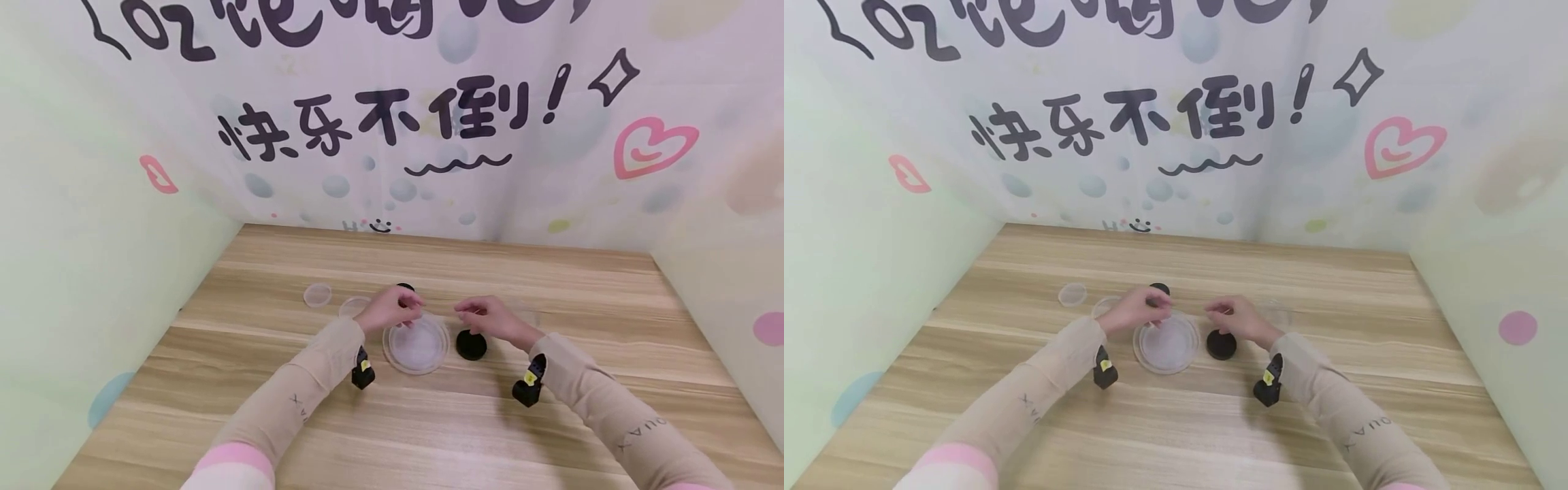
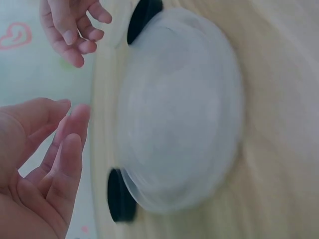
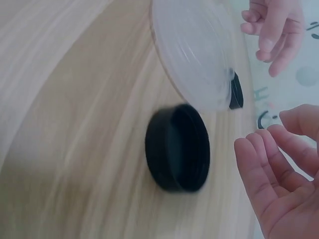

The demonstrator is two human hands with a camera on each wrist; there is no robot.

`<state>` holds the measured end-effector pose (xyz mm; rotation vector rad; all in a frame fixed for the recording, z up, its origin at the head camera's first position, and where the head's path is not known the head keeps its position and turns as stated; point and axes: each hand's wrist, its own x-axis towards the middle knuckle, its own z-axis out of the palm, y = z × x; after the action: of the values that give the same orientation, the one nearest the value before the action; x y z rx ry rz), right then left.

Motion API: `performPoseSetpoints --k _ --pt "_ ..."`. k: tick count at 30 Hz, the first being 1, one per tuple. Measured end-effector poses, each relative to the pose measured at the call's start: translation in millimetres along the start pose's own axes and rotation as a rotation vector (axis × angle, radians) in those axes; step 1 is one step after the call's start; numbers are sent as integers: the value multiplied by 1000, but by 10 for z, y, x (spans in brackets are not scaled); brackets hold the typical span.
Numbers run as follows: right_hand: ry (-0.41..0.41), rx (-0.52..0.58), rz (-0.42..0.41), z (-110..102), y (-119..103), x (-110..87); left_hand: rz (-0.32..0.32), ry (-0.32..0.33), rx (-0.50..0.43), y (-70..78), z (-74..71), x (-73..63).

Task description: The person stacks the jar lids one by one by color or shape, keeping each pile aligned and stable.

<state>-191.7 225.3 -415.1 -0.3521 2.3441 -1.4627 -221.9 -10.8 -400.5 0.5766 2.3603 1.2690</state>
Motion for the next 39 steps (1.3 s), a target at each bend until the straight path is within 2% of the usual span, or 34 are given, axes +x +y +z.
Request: performPoseSetpoints --k 4,9,15,24,33,36,39 --pt "43 -33 0 -110 17 -84 23 -20 28 142 88 125" --pt "103 -23 2 -256 41 -189 31 -30 -29 292 246 269" --pt "184 -63 5 -479 77 -335 21 -16 -76 422 398 435" --pt "286 -80 36 -770 165 -531 38 13 -55 613 527 653" --pt "342 -82 90 -914 382 -636 19 40 -236 657 764 818" --pt "357 -81 106 -952 479 -655 -5 54 -215 653 864 870" --pt "355 -84 116 -976 578 -663 -25 59 -151 611 952 945"
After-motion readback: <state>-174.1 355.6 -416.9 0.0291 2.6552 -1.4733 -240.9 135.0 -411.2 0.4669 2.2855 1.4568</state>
